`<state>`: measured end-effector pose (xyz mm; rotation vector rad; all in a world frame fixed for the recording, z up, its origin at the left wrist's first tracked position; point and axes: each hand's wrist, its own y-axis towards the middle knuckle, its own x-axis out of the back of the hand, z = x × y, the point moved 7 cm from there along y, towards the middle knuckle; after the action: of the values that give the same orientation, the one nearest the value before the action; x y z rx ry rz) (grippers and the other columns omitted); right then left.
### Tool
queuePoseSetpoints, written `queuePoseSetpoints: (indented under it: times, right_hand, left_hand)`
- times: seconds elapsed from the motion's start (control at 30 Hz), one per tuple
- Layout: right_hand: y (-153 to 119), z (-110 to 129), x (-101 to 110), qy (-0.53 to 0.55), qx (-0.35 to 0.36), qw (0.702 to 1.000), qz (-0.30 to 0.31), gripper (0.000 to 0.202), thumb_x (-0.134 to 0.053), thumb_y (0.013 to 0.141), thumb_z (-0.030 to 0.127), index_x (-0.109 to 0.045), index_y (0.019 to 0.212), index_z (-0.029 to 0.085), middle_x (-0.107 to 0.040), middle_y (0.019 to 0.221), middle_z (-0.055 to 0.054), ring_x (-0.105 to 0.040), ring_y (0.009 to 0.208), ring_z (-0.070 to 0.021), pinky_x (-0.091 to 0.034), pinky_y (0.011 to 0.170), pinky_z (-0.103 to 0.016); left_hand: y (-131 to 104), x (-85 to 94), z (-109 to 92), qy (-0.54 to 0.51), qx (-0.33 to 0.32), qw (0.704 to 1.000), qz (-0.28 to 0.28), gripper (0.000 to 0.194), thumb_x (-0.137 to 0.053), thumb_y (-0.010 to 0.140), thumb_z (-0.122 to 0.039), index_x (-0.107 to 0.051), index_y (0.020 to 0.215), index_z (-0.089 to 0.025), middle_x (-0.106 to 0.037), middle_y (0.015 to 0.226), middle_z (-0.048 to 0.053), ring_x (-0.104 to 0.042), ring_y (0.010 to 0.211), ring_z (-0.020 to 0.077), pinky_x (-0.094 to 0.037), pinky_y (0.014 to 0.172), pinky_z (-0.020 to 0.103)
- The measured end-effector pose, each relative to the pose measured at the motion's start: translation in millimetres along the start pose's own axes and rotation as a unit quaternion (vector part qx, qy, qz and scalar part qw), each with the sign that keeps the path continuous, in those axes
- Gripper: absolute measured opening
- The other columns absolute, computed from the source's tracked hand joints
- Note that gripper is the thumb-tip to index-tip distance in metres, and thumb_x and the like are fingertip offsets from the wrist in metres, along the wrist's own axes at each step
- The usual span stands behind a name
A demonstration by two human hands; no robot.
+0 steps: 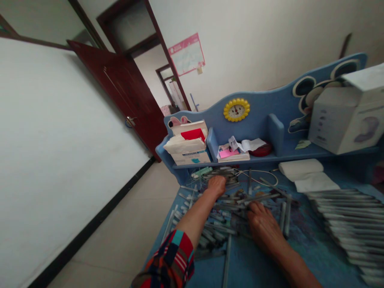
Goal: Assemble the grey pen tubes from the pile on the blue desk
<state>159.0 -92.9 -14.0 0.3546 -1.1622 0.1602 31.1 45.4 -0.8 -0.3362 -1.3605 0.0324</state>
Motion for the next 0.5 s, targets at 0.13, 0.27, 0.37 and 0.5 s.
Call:
queuePoseSetpoints:
  times: [0.13, 0.27, 0.37, 0.5]
  right_hand:
    - [-0.3, 0.9, -0.5, 0.004, 0.011, 1.000, -0.018, 0.031, -0.035, 0.080, 0.004, -0.064, 0.083, 0.014, -0.057, 0.106, -0.013, -0.045, 0.107, -0.0238, -0.032, 0.088, -0.032]
    - [0.9, 1.5, -1.2, 0.016, 0.029, 0.999, -0.025, 0.026, -0.038, 0.081, 0.007, -0.063, 0.080, 0.014, -0.058, 0.100, -0.011, -0.047, 0.103, -0.0235, -0.033, 0.087, -0.032]
    - [2.6, 0.9, -2.1, 0.027, 0.041, 0.998, -0.027, 0.023, -0.040, 0.081, 0.008, -0.061, 0.077, 0.015, -0.059, 0.094, -0.010, -0.050, 0.095, -0.0223, -0.035, 0.083, -0.032]
    - [4.1, -1.4, 0.5, 0.045, 0.054, 0.996, -0.061, 0.021, -0.041, 0.081, 0.009, -0.060, 0.076, 0.016, -0.059, 0.092, -0.009, -0.051, 0.090, -0.0209, -0.037, 0.079, -0.031]
  left_hand:
    - [-0.9, -1.6, -3.4, -0.017, -0.015, 1.000, -0.012, 0.032, -0.051, 0.085, -0.031, -0.052, 0.113, -0.015, -0.053, 0.114, 0.010, -0.055, 0.096, 0.0199, -0.048, 0.080, 0.040]
    - [-0.7, -6.8, -7.2, -0.056, -0.019, 0.998, -0.010, 0.032, -0.051, 0.086, -0.031, -0.052, 0.113, -0.015, -0.053, 0.114, 0.010, -0.055, 0.096, 0.0198, -0.048, 0.080, 0.039]
    - [1.2, -6.9, -6.2, -0.105, -0.016, 0.994, -0.004, 0.032, -0.050, 0.086, -0.031, -0.052, 0.113, -0.015, -0.053, 0.114, 0.010, -0.055, 0.096, 0.0193, -0.048, 0.080, 0.039]
    - [1.1, 6.2, 5.9, -0.202, -0.018, 0.979, -0.017, 0.010, -0.063, 0.074, -0.015, -0.063, 0.084, -0.013, -0.061, 0.096, 0.010, -0.054, 0.100, 0.0247, -0.043, 0.085, 0.037]
